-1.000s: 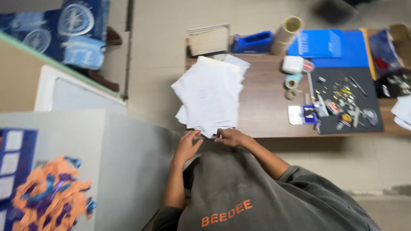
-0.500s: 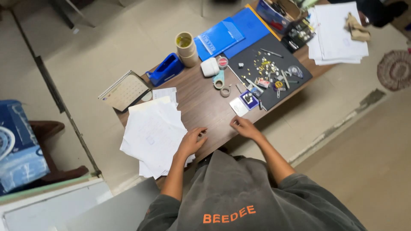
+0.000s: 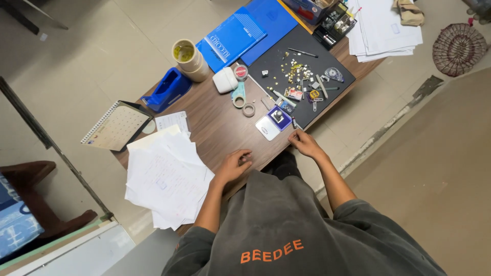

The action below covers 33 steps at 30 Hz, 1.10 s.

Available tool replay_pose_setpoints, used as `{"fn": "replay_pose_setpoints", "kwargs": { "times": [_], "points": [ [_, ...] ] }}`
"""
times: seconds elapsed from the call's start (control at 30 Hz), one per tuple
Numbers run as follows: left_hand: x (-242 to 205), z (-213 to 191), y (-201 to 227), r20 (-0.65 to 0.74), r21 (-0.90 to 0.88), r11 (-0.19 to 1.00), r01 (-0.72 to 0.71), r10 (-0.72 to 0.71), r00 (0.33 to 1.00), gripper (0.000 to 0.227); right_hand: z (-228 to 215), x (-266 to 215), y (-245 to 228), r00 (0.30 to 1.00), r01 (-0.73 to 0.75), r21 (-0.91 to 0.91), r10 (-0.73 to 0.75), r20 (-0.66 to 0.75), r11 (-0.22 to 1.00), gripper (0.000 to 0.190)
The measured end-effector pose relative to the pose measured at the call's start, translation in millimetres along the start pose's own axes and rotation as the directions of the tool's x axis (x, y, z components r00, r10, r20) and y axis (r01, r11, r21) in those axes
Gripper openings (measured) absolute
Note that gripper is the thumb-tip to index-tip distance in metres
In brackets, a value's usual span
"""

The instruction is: Organizing documents and small office supplies at a workstation.

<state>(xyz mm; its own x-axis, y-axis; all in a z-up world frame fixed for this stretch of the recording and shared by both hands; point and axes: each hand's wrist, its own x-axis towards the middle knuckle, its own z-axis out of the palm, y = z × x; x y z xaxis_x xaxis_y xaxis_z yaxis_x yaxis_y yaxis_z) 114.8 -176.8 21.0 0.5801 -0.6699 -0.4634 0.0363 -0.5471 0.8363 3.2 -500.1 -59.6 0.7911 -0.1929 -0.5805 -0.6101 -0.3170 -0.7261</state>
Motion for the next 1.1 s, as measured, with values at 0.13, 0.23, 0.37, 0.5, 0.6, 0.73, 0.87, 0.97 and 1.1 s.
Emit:
{"fn": "replay_pose_setpoints", "kwargs": {
  "times": [0.13, 0.23, 0.37, 0.5, 0.6, 0.73, 0.87, 0.97, 1.1],
  "points": [
    [57, 27, 4, -0.053, -0.013, 1.0, -0.022, 0.022, 0.998, 0.042, -43, 45, 33, 0.998, -0.021, -0.014, 0.022, 0.062, 1.0, 0.028],
    [103, 49, 17, -0.133, -0.024, 0.999, -0.027, 0.024, 0.991, 0.04, -89, 80, 59, 0.996, 0.013, -0.084, -0.006, 0.086, 0.996, 0.028],
    [166, 95, 38, -0.288, -0.105, 0.994, 0.013, -0.043, 0.957, 0.037, -150, 114, 99, 0.988, 0.094, -0.204, -0.065, 0.143, 0.974, 0.027],
    [242, 136, 62, -0.476, -0.107, 0.994, -0.022, -0.032, 0.879, 0.034, -203, 151, 109, 0.96, 0.186, -0.257, -0.119, 0.255, 0.948, 0.027],
    [288, 179, 26, -0.608, 0.019, 1.0, -0.009, 0.019, 0.794, 0.033, -218, 152, 113, 0.943, 0.171, -0.297, -0.068, 0.326, 0.94, 0.027],
    [315, 171, 72, -0.66, 0.149, 0.97, 0.192, -0.047, 0.749, 0.049, -220, 168, 102, 0.923, 0.196, -0.3, -0.073, 0.377, 0.933, 0.028],
    [329, 174, 83, -0.602, 0.256, 0.861, 0.44, -0.214, 0.769, 0.08, -202, 192, 85, 0.901, 0.296, -0.304, -0.159, 0.403, 0.906, 0.025],
    [333, 184, 65, -0.581, 0.288, 0.82, 0.495, -0.261, 0.771, 0.085, -186, 222, 70, 0.904, 0.327, -0.343, -0.186, 0.385, 0.88, 0.023],
    [330, 185, 55, -0.539, 0.301, 0.811, 0.502, -0.29, 0.791, 0.085, -163, 256, 45, 0.932, 0.316, -0.434, -0.19, 0.31, 0.843, 0.022]
  ]
}}
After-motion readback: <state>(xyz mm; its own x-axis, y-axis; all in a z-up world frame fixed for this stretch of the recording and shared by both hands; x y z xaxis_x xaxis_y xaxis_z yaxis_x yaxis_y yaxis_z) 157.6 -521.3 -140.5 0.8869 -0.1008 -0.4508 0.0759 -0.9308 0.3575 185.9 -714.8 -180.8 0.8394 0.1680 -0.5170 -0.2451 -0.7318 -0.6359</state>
